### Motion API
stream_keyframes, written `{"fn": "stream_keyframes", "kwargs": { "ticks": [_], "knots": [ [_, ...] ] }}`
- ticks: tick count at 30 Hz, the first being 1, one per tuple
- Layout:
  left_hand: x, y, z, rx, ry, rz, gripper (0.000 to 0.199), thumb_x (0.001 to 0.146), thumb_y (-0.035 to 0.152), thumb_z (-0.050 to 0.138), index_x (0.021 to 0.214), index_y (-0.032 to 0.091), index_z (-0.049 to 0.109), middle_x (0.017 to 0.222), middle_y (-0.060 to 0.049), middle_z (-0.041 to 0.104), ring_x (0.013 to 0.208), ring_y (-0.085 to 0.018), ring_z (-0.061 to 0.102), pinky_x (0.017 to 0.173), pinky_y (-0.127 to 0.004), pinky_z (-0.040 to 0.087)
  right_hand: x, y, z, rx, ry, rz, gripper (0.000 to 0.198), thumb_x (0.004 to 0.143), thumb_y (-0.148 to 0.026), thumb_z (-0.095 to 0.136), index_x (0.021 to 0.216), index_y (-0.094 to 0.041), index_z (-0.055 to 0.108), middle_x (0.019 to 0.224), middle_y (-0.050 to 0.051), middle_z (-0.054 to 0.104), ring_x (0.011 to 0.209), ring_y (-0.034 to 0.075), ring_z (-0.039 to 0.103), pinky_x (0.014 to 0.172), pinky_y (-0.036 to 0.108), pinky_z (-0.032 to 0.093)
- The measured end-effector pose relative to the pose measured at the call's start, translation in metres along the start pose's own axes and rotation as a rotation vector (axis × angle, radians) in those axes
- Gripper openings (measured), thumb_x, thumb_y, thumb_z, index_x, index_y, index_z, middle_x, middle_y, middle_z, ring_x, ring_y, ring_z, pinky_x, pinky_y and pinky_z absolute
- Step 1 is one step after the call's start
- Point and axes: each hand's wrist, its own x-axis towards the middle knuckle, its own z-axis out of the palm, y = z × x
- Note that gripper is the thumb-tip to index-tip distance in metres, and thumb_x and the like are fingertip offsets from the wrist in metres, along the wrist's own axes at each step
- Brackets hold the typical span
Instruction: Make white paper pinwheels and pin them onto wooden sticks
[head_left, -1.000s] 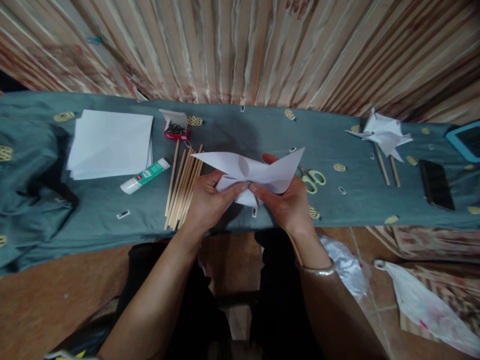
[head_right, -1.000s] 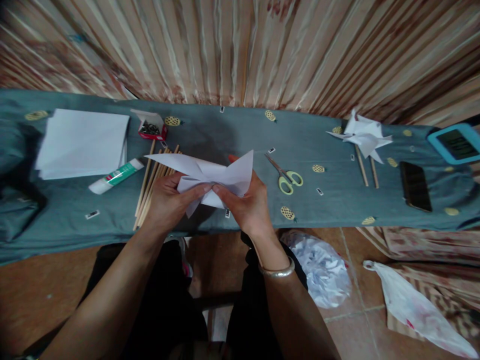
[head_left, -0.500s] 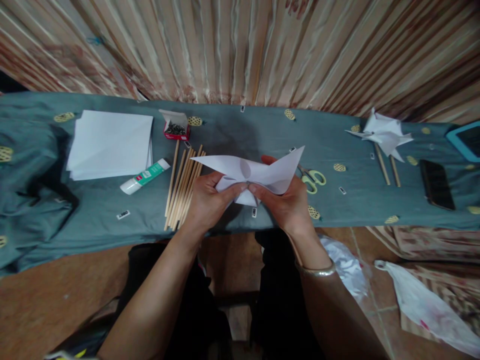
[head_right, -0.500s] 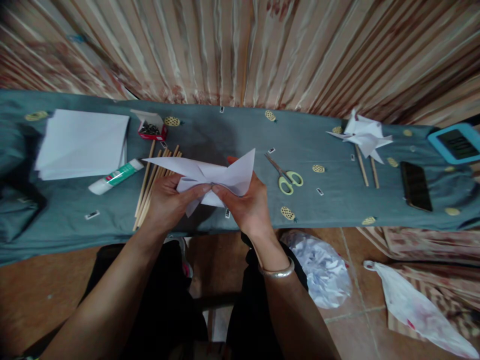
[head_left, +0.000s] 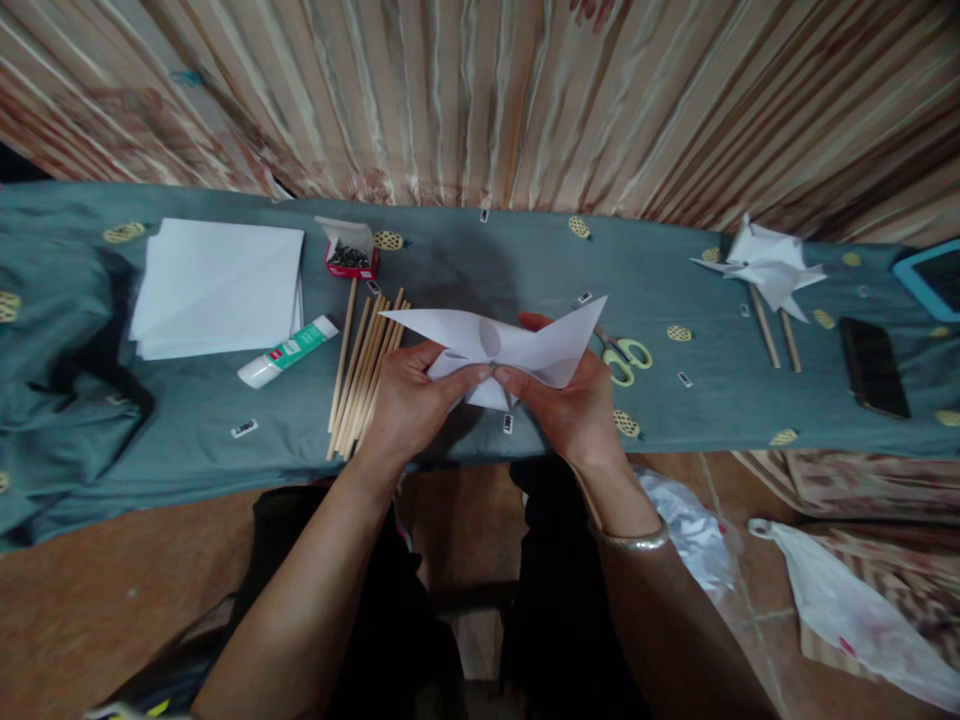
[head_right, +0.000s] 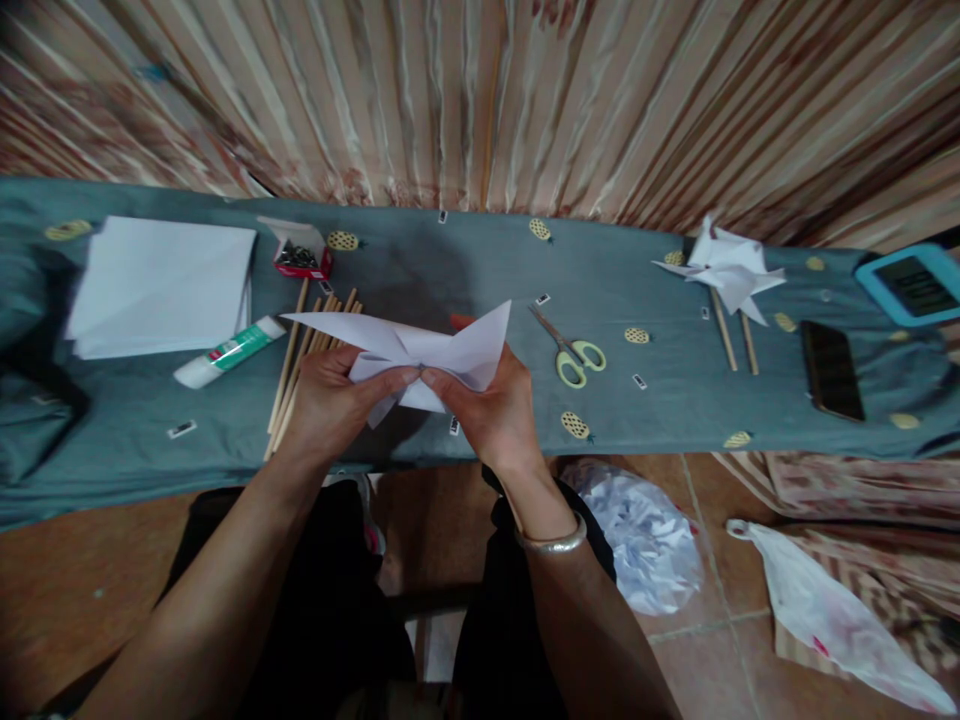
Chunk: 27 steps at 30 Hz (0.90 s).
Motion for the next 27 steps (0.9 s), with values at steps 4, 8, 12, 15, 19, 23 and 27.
{"fn": "stream_keyframes", "kwargs": {
  "ticks": [4,8,12,15,19,23,27],
  "knots": [
    [-0.0002,-0.0016,-0.0004,-0.001,-0.004,0.007,0.022,0.061,0.032,0.084,0.074,0.015,0.076,0.068,-0.001,0.072,0.06,-0.014,0.061,0.056,-0.023,0.048,0.0,-0.0007,0.0,0.001,-0.007,0.005,0.06,0.061,-0.035,0.083,0.115,-0.02,0.062,0.096,0.006,0.073,0.085,0.023,0.069,0.079,0.039,0.06],
    [-0.0002,-0.0029,-0.0007,0.005,-0.006,0.003,0.023,0.062,0.032,0.084,0.075,0.015,0.076,0.067,-0.001,0.071,0.058,-0.013,0.06,0.054,-0.022,0.046,-0.0005,-0.0002,-0.0003,0.009,-0.01,0.004,0.059,0.062,-0.033,0.082,0.116,-0.018,0.062,0.096,0.006,0.073,0.083,0.023,0.069,0.079,0.041,0.06],
    [-0.0004,-0.0028,-0.0008,-0.004,-0.01,-0.001,0.023,0.061,0.033,0.083,0.075,0.015,0.076,0.067,-0.001,0.071,0.058,-0.013,0.059,0.054,-0.023,0.047,-0.0006,0.0015,-0.0009,-0.018,-0.022,0.004,0.057,0.064,-0.033,0.082,0.116,-0.02,0.062,0.097,0.007,0.072,0.085,0.024,0.069,0.079,0.04,0.06],
    [-0.0009,-0.0029,-0.0006,0.005,-0.001,-0.002,0.021,0.061,0.031,0.083,0.074,0.015,0.076,0.065,-0.001,0.07,0.057,-0.013,0.058,0.054,-0.022,0.046,-0.0007,0.0025,-0.0011,-0.012,-0.02,0.002,0.058,0.063,-0.033,0.082,0.116,-0.019,0.062,0.099,0.007,0.073,0.086,0.024,0.07,0.08,0.04,0.06],
    [-0.0015,-0.0029,0.0004,0.012,0.011,-0.013,0.019,0.062,0.031,0.082,0.071,0.015,0.076,0.065,-0.001,0.071,0.058,-0.014,0.06,0.054,-0.023,0.046,-0.0004,0.0027,-0.001,-0.025,-0.02,0.002,0.057,0.065,-0.034,0.08,0.116,-0.019,0.062,0.098,0.007,0.073,0.085,0.024,0.07,0.079,0.04,0.061],
    [-0.0011,-0.0015,0.0006,0.001,0.015,-0.005,0.022,0.06,0.031,0.083,0.075,0.016,0.076,0.068,-0.001,0.072,0.06,-0.014,0.061,0.056,-0.023,0.048,0.0001,0.0016,-0.0007,-0.038,-0.027,-0.014,0.056,0.065,-0.035,0.08,0.116,-0.02,0.063,0.097,0.007,0.073,0.085,0.025,0.069,0.077,0.04,0.06],
    [-0.0003,0.0001,-0.0011,0.018,-0.001,-0.022,0.024,0.06,0.032,0.083,0.076,0.015,0.076,0.069,-0.002,0.073,0.059,-0.014,0.061,0.055,-0.023,0.047,0.0,-0.0007,-0.0007,-0.03,-0.015,-0.01,0.057,0.064,-0.035,0.081,0.116,-0.02,0.063,0.092,0.006,0.072,0.082,0.024,0.068,0.075,0.04,0.06]
  ]
}}
